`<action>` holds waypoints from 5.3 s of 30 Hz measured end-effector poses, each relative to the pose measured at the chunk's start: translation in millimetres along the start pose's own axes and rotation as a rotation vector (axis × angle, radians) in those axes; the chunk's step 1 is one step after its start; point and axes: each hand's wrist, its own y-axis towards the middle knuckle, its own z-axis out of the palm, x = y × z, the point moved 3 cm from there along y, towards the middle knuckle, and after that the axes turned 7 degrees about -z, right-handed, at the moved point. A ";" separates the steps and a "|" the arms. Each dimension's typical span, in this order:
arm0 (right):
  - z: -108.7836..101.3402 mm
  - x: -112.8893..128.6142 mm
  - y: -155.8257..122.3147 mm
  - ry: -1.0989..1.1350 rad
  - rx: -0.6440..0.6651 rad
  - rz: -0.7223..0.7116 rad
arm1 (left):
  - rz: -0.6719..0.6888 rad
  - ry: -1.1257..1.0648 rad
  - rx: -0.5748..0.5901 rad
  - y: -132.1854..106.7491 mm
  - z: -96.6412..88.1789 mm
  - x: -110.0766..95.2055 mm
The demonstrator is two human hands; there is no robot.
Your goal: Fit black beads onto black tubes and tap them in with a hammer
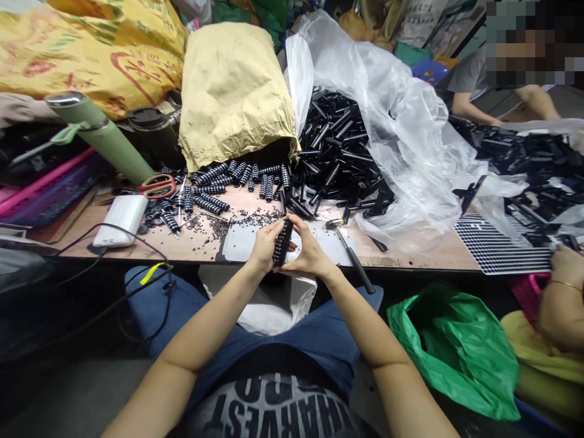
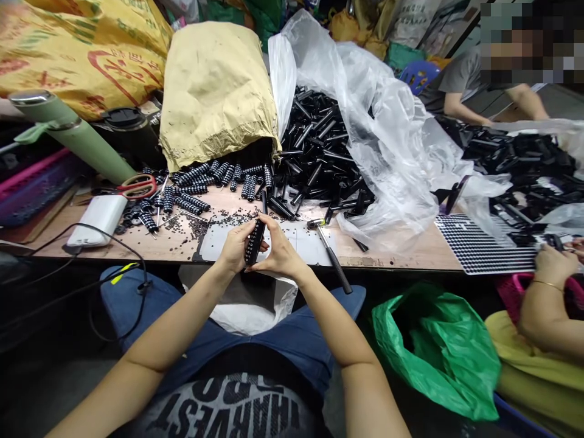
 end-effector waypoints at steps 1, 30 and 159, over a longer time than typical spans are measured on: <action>0.0 -0.6 -0.9 0.012 -0.012 0.017 | -0.015 0.005 -0.010 -0.5 1.2 -0.3; 12.6 -13.6 -22.2 0.192 -0.198 0.276 | -0.120 0.265 -0.042 3.9 3.9 6.9; -15.7 6.6 -2.1 -0.050 0.072 -0.011 | 0.055 0.045 -0.036 16.8 -5.7 -4.4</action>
